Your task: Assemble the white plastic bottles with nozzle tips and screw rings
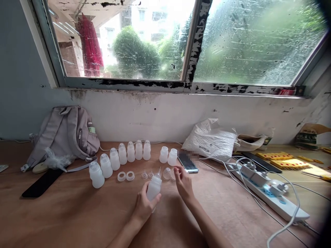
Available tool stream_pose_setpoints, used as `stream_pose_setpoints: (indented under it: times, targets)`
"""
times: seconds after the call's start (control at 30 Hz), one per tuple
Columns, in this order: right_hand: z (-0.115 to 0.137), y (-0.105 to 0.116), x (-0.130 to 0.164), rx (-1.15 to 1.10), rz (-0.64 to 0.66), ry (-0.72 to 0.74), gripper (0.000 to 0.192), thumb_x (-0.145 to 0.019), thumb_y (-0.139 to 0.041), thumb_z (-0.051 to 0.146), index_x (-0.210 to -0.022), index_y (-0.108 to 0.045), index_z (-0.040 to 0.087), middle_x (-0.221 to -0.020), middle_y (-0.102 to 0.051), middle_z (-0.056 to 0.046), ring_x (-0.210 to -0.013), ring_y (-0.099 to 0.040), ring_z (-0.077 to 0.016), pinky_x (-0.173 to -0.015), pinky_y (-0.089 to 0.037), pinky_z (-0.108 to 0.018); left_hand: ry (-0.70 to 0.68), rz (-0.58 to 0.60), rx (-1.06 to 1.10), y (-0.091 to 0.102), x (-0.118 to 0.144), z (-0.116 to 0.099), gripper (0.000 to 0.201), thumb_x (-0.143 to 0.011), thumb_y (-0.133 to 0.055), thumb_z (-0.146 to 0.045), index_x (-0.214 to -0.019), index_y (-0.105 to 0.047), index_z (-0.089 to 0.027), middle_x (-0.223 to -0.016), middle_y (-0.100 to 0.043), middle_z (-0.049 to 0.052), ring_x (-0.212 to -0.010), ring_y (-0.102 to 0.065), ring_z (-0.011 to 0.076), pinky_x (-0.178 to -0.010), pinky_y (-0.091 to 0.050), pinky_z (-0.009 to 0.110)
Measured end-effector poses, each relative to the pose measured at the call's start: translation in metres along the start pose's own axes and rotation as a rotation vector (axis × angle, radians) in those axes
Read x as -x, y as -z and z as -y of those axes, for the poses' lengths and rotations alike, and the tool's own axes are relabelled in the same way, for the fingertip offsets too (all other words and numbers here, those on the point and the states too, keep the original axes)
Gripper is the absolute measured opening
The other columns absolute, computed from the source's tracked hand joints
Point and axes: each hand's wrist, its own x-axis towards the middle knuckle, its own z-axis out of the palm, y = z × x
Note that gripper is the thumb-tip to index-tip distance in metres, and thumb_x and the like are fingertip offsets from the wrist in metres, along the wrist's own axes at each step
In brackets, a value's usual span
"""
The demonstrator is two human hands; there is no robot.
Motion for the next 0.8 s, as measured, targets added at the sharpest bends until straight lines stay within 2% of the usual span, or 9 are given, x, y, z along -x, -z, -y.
stream_pose_setpoints:
  times: [0.03, 0.1, 0.2, 0.27, 0.37, 0.5, 0.67, 0.73, 0.8]
  targets:
    - [0.011, -0.004, 0.008, -0.086, 0.118, -0.008, 0.036, -0.081, -0.034, 0.048, -0.083, -0.054, 0.019, -0.062, -0.054, -0.002, -0.059, -0.050, -0.0176, -0.056, -0.037, -0.028, -0.020, -0.022, -0.104, 0.000, 0.000, 0.002, 0.042, -0.068, -0.057, -0.038, -0.103, -0.049, -0.017, -0.082, -0.060, 0.005, -0.073, -0.055, 0.0185, -0.067, -0.042, 0.027]
    - [0.028, -0.013, 0.022, -0.146, 0.245, -0.018, 0.031, -0.078, -0.042, 0.050, -0.077, -0.053, 0.021, -0.054, -0.048, 0.003, -0.052, -0.047, -0.0151, -0.051, -0.034, -0.025, -0.054, -0.061, -0.294, -0.001, 0.000, 0.006, 0.040, -0.068, -0.056, -0.035, -0.104, -0.049, -0.019, -0.091, -0.060, 0.007, -0.081, -0.056, 0.0220, -0.073, -0.042, 0.031]
    - [0.039, -0.022, 0.034, -0.148, 0.252, -0.052, 0.029, -0.071, -0.053, 0.049, -0.068, -0.049, 0.020, -0.052, -0.045, 0.005, -0.049, -0.044, -0.0128, -0.048, -0.032, -0.023, -0.150, -0.099, -0.465, -0.002, 0.002, 0.012, 0.043, -0.068, -0.053, -0.030, -0.110, -0.047, -0.020, -0.103, -0.057, 0.009, -0.094, -0.053, 0.0252, -0.081, -0.040, 0.035]
    - [0.039, -0.024, 0.035, -0.171, 0.251, -0.079, 0.028, -0.071, -0.054, 0.047, -0.064, -0.049, 0.019, -0.052, -0.046, 0.004, -0.050, -0.044, -0.0123, -0.047, -0.031, -0.022, -0.217, -0.067, -0.463, -0.003, 0.004, 0.012, 0.045, -0.068, -0.053, -0.028, -0.112, -0.046, -0.020, -0.105, -0.056, 0.010, -0.095, -0.052, 0.0250, -0.082, -0.039, 0.035]
    - [0.036, -0.022, 0.032, -0.217, 0.271, -0.083, 0.030, -0.072, -0.053, 0.045, -0.057, -0.046, 0.019, -0.051, -0.044, 0.004, -0.049, -0.042, -0.0112, -0.045, -0.029, -0.021, -0.210, 0.014, -0.341, -0.005, 0.007, 0.009, 0.043, -0.065, -0.055, -0.024, -0.107, -0.047, -0.020, -0.097, -0.058, 0.007, -0.087, -0.055, 0.0226, -0.073, -0.042, 0.030]
    - [0.034, -0.019, 0.031, -0.269, 0.278, -0.055, 0.033, -0.071, -0.055, 0.043, -0.053, -0.041, 0.019, -0.047, -0.038, 0.005, -0.046, -0.038, -0.0095, -0.043, -0.027, -0.021, -0.077, 0.118, -0.171, -0.007, 0.006, 0.006, 0.036, -0.058, -0.057, -0.018, -0.093, -0.049, -0.018, -0.076, -0.058, 0.001, -0.062, -0.052, 0.0145, -0.053, -0.037, 0.022]
    - [0.038, -0.017, 0.030, -0.347, 0.309, -0.102, 0.034, -0.069, -0.057, 0.042, -0.052, -0.041, 0.018, -0.048, -0.037, 0.005, -0.046, -0.036, -0.0086, -0.043, -0.027, -0.020, 0.026, 0.199, 0.058, -0.005, 0.002, 0.004, 0.034, -0.049, -0.061, -0.012, -0.080, -0.049, -0.016, -0.068, -0.051, -0.003, -0.058, -0.045, 0.0098, -0.050, -0.032, 0.020]
    - [0.041, -0.014, 0.030, -0.427, 0.352, -0.136, 0.035, -0.068, -0.058, 0.043, -0.052, -0.040, 0.018, -0.049, -0.036, 0.005, -0.046, -0.035, -0.0082, -0.042, -0.027, -0.020, 0.135, 0.329, 0.273, -0.003, 0.004, 0.002, 0.035, -0.050, -0.058, -0.013, -0.083, -0.047, -0.016, -0.067, -0.049, -0.003, -0.053, -0.045, 0.0094, -0.048, -0.032, 0.021]
    - [0.044, -0.010, 0.030, -0.566, 0.471, -0.181, 0.035, -0.066, -0.059, 0.047, -0.056, -0.042, 0.018, -0.050, -0.036, 0.005, -0.045, -0.034, -0.0075, -0.039, -0.025, -0.020, 0.283, 0.521, 0.556, 0.000, 0.007, 0.001, 0.036, -0.054, -0.052, -0.017, -0.090, -0.046, -0.016, -0.065, -0.049, -0.002, -0.048, -0.045, 0.0097, -0.044, -0.033, 0.022]
